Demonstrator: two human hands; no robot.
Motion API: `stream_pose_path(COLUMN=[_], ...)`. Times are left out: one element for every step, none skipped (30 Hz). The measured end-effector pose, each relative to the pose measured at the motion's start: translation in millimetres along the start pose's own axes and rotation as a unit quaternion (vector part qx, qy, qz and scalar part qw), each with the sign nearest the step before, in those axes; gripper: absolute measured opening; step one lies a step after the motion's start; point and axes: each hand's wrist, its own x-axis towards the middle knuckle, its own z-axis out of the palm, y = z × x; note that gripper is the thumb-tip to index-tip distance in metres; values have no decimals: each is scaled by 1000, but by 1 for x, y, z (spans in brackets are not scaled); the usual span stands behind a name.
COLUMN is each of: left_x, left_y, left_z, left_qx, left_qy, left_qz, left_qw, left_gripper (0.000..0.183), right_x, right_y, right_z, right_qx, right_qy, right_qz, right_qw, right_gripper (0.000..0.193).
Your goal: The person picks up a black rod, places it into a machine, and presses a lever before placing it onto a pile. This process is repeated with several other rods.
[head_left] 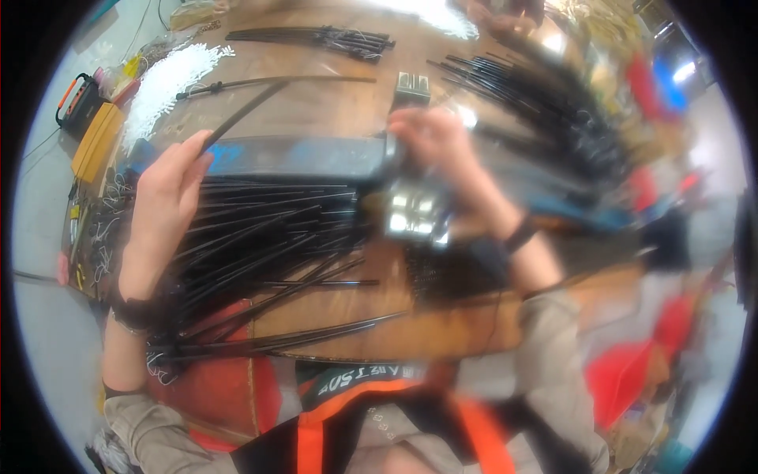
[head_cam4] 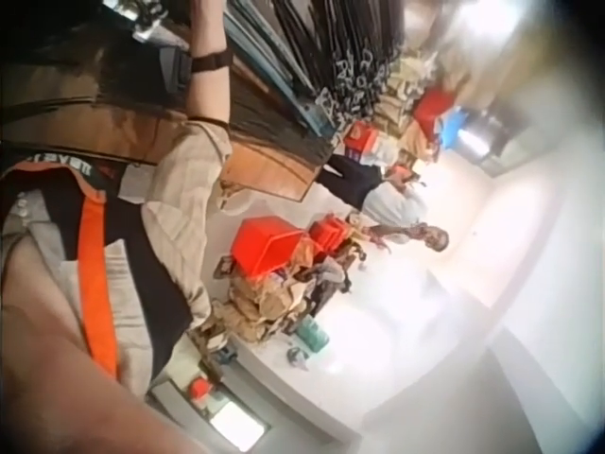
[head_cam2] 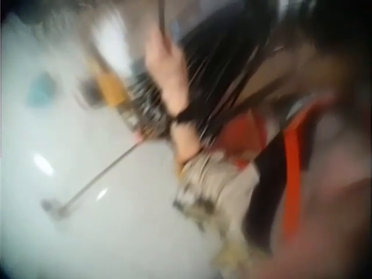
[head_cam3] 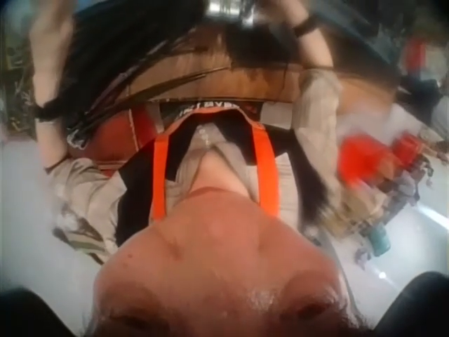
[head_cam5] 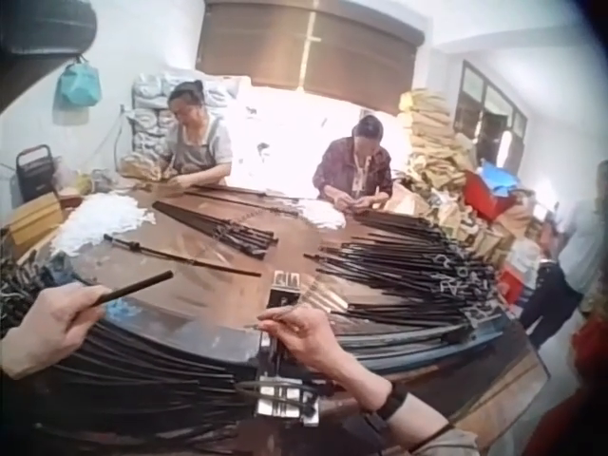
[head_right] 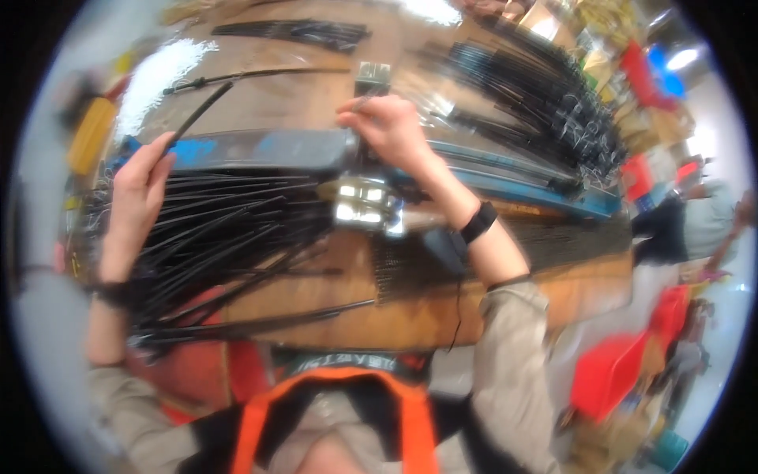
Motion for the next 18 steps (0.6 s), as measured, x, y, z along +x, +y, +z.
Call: stream_pose_path(left_x=[2,3,3,6,8,11,13,13,12,12,7,4,2,1,3,4,12,20], left_y=[-1,-2,-1,-1,-1,-1,-2,-4,-8,-12,-17,-23,-29,-35,-37,-36,-30,-18], left_z=[2,5,8,9,10,11,9,5,4,5,3,3,5,7,14,26,42,60], left_qx=[-4,-9,-9,-15,-21,-27,-21,-3,13,28,38,43,52,60,90,119,97,82], left_qy=[3,6,5,0,-4,-10,-10,-21,-33,-46,-46,-59,-72,-84,-105,-126,-137,-150], left_qz=[3,5,4,5,6,8,8,4,-2,-7,-17,-12,-7,-4,12,24,62,93], left_qw=[1000,1000,1000,1000,1000,1000,1000,1000,999,999,998,997,996,995,990,985,984,981], left_gripper=[27,27,27,27,27,27,27,27,28,28,28,30,32,33,33,34,33,33], right_x=[4,8,10,13,16,17,19,17,8,-2,-18,-40,-63,-84,-108,-121,-144,-159], right_y=[1,-2,-4,-8,-13,-18,-21,-18,-6,7,19,28,33,55,72,72,84,96], right_z=[3,7,10,12,14,15,17,16,10,0,-15,-39,-59,-78,-109,-133,-162,-184], right_qx=[18,36,55,56,-7,-70,-130,-125,-189,-249,-260,-277,-301,-369,-391,-414,-477,-503], right_qy=[-20,-41,-61,-60,-95,-129,-163,-162,-72,21,2,-18,20,37,11,-1,0,4], right_qz=[5,11,16,17,27,37,43,36,-45,-124,-86,-44,-75,-65,-51,-7,32,4], right_qw=[1000,998,996,996,995,989,977,978,978,960,962,960,950,926,919,910,878,864], right_gripper=[26,24,23,23,21,20,18,18,7,6,7,8,10,10,9,8,10,13])
